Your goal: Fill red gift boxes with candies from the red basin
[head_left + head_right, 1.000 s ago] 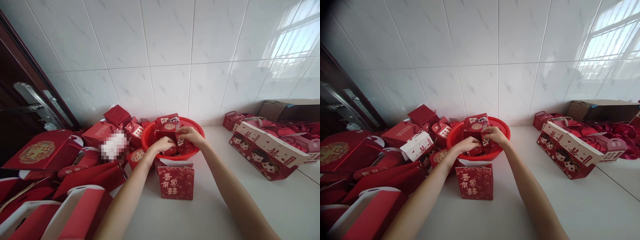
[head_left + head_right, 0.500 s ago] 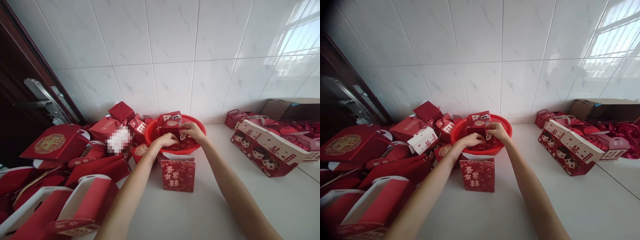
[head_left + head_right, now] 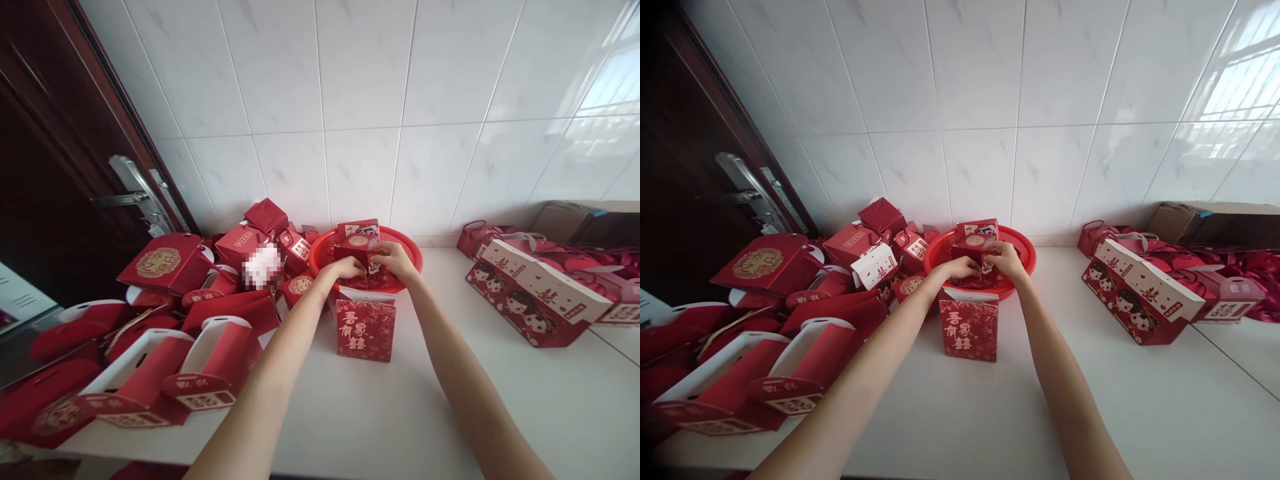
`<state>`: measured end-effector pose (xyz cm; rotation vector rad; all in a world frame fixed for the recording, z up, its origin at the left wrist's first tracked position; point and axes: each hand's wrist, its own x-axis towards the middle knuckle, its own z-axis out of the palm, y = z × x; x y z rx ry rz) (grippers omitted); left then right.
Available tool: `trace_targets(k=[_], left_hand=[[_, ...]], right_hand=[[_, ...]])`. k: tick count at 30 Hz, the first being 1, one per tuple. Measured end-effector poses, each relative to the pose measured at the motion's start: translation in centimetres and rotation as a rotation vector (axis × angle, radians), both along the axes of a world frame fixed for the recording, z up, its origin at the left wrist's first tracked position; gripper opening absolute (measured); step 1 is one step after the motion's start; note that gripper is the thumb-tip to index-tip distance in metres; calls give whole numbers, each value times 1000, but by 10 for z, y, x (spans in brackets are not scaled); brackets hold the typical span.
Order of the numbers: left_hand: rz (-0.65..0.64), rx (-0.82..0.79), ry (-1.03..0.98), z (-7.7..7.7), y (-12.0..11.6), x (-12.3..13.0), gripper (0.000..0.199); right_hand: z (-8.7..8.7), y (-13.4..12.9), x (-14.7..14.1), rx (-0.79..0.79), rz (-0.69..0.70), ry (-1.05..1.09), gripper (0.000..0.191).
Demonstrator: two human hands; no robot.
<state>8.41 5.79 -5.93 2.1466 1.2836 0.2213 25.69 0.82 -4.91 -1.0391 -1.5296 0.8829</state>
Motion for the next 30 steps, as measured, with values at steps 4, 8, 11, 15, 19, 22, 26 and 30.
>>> trace_targets(k=[4, 8, 11, 15, 19, 22, 26, 30], left_hand=[[-24, 2, 3, 0, 5, -1, 20], [-31, -16, -1, -2, 10, -3, 21], [-28, -36, -3, -3, 11, -3, 23], [-46, -18, 0, -1, 9, -2, 23], [-41, -4, 2, 3, 5, -1, 21], [-21, -12, -25, 3, 4, 1, 16], [29, 18, -169, 0, 5, 4, 9], [35, 6, -168, 5, 4, 2, 13]], right_hand=[[0, 3, 1, 0, 18, 5, 20], [-2, 5, 3, 16, 25, -36, 19], [-2, 7, 5, 15, 37, -36, 19], [-3, 8, 6, 12, 37, -33, 20], [-4, 9, 6, 24, 2, -41, 19], [-6, 11, 7, 59, -1, -59, 17], [-10, 16, 10, 59, 0, -98, 21], [-14, 24, 12, 66, -19, -137, 23]])
